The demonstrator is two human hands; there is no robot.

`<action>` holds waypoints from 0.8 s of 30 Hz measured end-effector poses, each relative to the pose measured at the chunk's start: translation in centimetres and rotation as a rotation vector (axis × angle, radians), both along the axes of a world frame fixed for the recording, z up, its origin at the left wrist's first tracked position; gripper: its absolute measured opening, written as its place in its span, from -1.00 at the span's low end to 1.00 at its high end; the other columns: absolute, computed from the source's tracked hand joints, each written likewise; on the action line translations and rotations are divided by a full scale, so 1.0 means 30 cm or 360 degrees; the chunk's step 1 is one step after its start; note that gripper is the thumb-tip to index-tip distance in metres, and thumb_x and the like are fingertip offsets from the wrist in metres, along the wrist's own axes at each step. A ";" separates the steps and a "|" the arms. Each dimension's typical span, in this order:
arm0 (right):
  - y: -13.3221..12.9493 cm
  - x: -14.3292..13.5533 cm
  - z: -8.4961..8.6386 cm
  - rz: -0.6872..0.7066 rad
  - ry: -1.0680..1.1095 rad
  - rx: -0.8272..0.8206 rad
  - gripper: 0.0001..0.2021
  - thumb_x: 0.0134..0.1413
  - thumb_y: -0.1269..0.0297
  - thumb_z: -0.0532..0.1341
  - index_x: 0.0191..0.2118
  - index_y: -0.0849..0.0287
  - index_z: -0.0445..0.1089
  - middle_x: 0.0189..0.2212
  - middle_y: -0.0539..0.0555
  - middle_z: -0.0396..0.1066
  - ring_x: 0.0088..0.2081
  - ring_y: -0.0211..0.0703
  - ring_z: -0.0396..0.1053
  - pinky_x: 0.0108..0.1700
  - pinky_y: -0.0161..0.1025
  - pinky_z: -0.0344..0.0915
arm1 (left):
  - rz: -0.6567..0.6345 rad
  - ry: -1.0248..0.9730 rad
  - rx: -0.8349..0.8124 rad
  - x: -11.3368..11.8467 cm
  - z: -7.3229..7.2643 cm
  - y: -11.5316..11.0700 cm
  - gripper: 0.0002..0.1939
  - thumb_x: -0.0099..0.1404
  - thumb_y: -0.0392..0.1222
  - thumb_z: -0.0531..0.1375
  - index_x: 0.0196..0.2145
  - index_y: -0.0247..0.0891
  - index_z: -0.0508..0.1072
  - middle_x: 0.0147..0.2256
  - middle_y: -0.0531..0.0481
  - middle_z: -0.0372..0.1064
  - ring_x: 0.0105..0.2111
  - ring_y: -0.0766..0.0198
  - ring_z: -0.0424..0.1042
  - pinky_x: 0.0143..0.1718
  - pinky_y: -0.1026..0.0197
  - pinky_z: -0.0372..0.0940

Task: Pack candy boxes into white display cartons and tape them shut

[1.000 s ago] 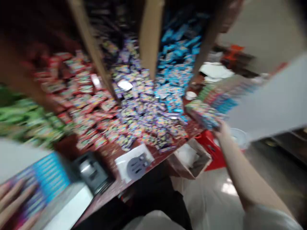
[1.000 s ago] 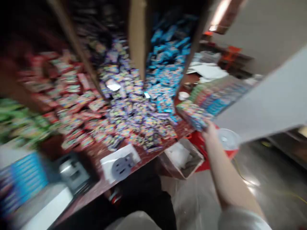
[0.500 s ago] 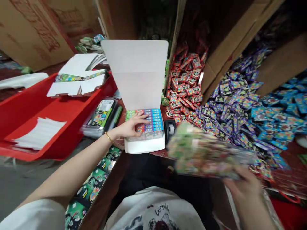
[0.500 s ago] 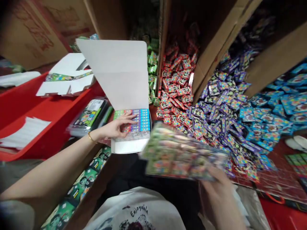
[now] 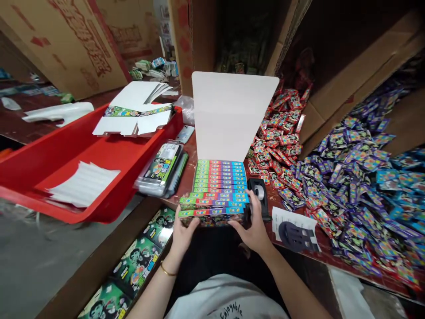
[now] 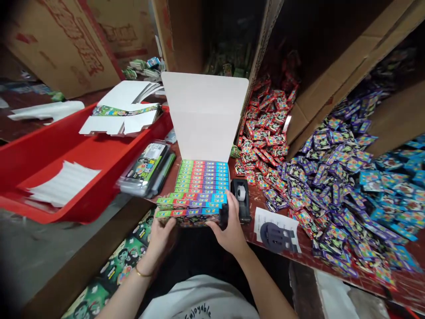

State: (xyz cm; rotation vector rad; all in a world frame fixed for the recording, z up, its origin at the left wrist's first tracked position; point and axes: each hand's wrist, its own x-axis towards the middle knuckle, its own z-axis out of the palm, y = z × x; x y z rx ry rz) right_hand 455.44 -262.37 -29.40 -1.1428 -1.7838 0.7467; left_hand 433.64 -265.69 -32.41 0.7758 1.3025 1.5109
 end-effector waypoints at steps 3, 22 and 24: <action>-0.008 0.013 0.013 0.0103 -0.0605 0.0421 -0.39 0.17 0.39 0.15 0.29 -0.05 -0.03 0.35 0.18 -0.30 0.33 0.20 -0.20 0.24 0.28 0.02 | -0.0061 0.0638 0.0065 0.009 -0.016 -0.008 -0.03 -0.01 0.06 0.39 0.26 -0.07 0.02 0.25 -0.17 0.06 0.22 -0.04 0.12 0.26 -0.15 0.01; -0.054 0.013 0.030 -0.0301 -0.0946 0.0675 -0.98 0.14 0.36 0.19 -0.29 0.16 0.33 -0.11 0.17 0.42 -0.07 0.03 0.35 -0.04 -0.03 0.06 | -0.0369 0.1323 0.0375 -0.033 -0.010 0.007 0.00 0.15 0.25 0.18 0.33 -0.15 -0.26 0.29 -0.34 -0.11 0.28 -0.09 -0.02 0.25 -0.15 0.02; -0.065 0.085 0.088 -0.0268 -0.0875 0.0612 -0.92 0.09 0.45 0.15 -0.30 0.13 0.33 -0.19 0.08 0.47 -0.16 -0.06 0.40 -0.07 -0.07 0.10 | -0.0429 0.1602 0.0624 -0.065 0.060 0.041 -0.05 0.19 0.24 0.14 0.33 -0.11 -0.27 0.33 -0.31 -0.21 0.31 -0.08 -0.10 0.26 -0.19 -0.04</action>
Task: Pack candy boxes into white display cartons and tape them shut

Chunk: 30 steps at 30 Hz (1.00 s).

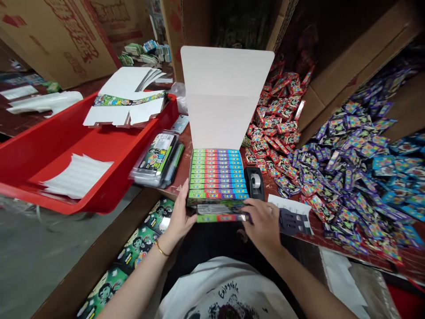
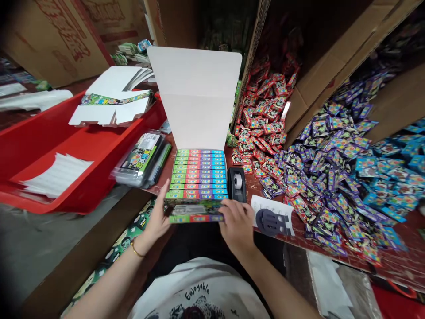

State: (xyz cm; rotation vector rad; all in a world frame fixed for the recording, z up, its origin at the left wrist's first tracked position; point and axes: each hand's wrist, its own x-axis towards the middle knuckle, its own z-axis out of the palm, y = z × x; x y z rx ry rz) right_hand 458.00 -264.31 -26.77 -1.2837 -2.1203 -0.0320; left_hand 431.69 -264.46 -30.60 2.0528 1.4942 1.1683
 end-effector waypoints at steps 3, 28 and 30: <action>-0.027 0.129 0.085 -0.0101 0.0237 -0.0026 -0.85 0.00 0.44 0.15 -0.27 0.10 0.35 -0.28 0.04 0.49 -0.24 -0.08 0.43 -0.16 -0.13 0.23 | -0.0163 0.0579 0.0337 -0.015 0.115 0.071 -0.25 0.25 0.05 0.18 0.29 0.00 -0.08 0.26 -0.18 0.04 0.26 -0.02 0.03 0.25 -0.19 -0.02; 0.287 0.057 0.159 0.0229 0.1421 -0.0646 -0.62 0.03 0.12 0.27 -0.07 0.13 0.23 -0.15 0.13 0.42 -0.14 -0.07 0.42 -0.02 -0.12 0.36 | -0.0288 0.1216 0.0111 0.138 0.181 0.138 -0.41 0.19 0.04 0.21 0.05 -0.40 0.26 -0.02 -0.35 0.31 -0.06 -0.10 0.35 -0.04 -0.09 0.31; 0.317 0.028 0.160 0.0286 0.1340 -0.0650 -0.66 0.04 0.13 0.26 -0.10 0.13 0.25 -0.19 0.10 0.41 -0.17 -0.09 0.41 -0.05 -0.15 0.35 | -0.0305 0.1246 0.0020 0.136 0.177 0.138 -0.48 0.22 -0.01 0.19 0.01 -0.43 0.28 -0.08 -0.33 0.36 -0.12 -0.08 0.39 -0.09 -0.07 0.34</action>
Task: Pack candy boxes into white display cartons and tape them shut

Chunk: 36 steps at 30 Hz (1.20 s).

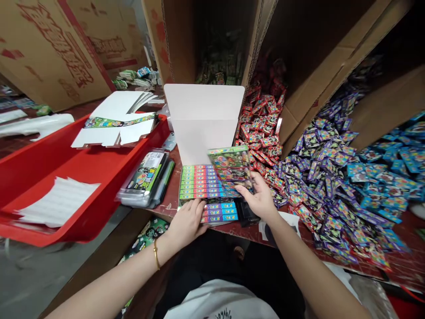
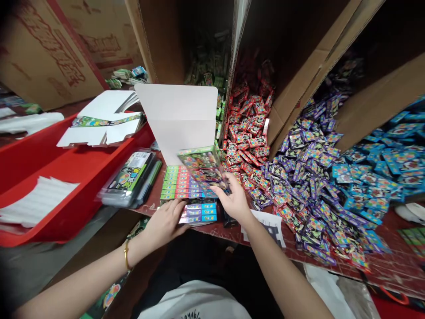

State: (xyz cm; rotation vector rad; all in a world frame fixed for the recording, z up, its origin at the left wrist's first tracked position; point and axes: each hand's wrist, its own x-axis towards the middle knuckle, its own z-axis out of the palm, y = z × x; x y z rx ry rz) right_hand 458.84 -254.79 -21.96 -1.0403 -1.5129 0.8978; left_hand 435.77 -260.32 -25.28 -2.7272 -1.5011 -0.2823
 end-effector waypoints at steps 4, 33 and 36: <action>0.024 -0.051 -0.012 0.0193 -0.0028 0.0000 -0.74 0.09 0.14 0.22 -0.13 0.13 0.27 -0.27 0.05 0.38 -0.24 -0.15 0.38 -0.11 -0.20 0.35 | 0.0007 0.0071 -0.0346 -0.005 0.042 0.042 -0.54 0.16 0.07 0.21 -0.15 -0.37 0.36 -0.25 -0.24 0.44 -0.26 -0.09 0.45 -0.25 -0.04 0.38; -0.078 -0.081 -0.128 0.0540 -0.1596 0.0552 -0.51 0.34 0.13 -0.06 0.25 0.30 0.10 0.28 0.20 0.04 0.31 0.00 -0.06 0.26 0.09 0.06 | 0.0334 -0.0309 0.0060 -0.135 -0.070 -0.112 -0.24 0.28 0.05 0.16 0.30 -0.22 -0.06 0.26 -0.15 0.07 0.29 0.01 -0.06 0.30 -0.15 -0.08; -0.095 -0.085 -0.143 0.0579 -0.1619 0.0485 -0.42 0.33 0.11 -0.05 0.32 0.37 -0.09 0.33 0.25 -0.14 0.35 0.01 -0.19 0.30 0.10 0.00 | 0.0419 -0.0811 -0.0131 -0.123 -0.084 -0.100 -0.28 0.30 0.02 0.14 0.30 -0.15 -0.07 0.28 -0.17 -0.02 0.29 0.04 -0.05 0.27 -0.11 0.01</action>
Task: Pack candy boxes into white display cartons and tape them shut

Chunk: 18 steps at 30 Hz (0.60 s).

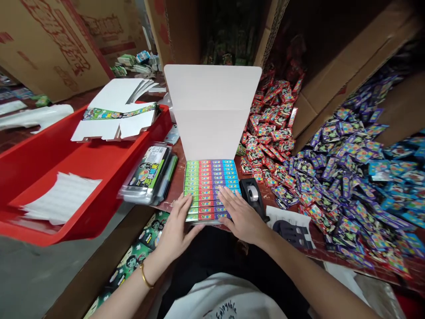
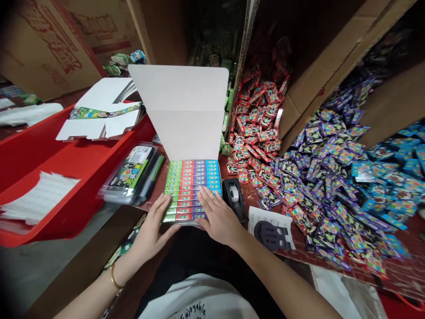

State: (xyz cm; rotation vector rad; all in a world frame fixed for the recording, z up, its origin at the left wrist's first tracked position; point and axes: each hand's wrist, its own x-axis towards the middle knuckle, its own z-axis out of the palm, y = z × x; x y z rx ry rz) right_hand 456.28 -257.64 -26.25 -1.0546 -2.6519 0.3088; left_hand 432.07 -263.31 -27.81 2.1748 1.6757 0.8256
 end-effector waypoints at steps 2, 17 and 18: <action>-0.007 0.003 0.002 0.0044 0.0031 -0.0011 -0.41 0.32 0.13 -0.04 0.33 0.34 -0.15 0.33 0.25 -0.16 0.35 0.00 -0.24 0.32 0.10 -0.03 | 0.0129 -0.0491 -0.0055 0.016 -0.014 0.016 -0.32 0.33 0.01 0.09 0.31 -0.12 -0.09 0.31 -0.16 -0.11 0.30 0.07 -0.05 0.28 -0.07 0.00; -0.165 0.162 -0.272 -0.1355 0.1234 -0.0235 -0.25 0.12 0.23 0.17 0.34 0.09 -0.22 0.22 0.23 0.13 0.22 0.04 0.16 0.21 0.10 0.17 | 0.0642 -0.1618 -0.0400 0.023 0.023 0.165 -0.41 0.23 0.08 0.19 0.19 -0.03 0.21 0.28 0.02 0.03 0.29 0.06 -0.02 0.33 -0.08 -0.14; -0.149 0.164 -0.279 -0.1414 0.1242 -0.0212 -0.26 0.11 0.22 0.18 0.33 0.10 -0.18 0.20 0.23 0.16 0.20 0.05 0.19 0.20 0.10 0.19 | 0.0631 -0.1585 -0.0323 0.019 0.051 0.212 -0.41 0.23 0.06 0.20 0.18 -0.04 0.22 0.28 0.02 0.04 0.29 0.08 -0.01 0.33 -0.07 -0.15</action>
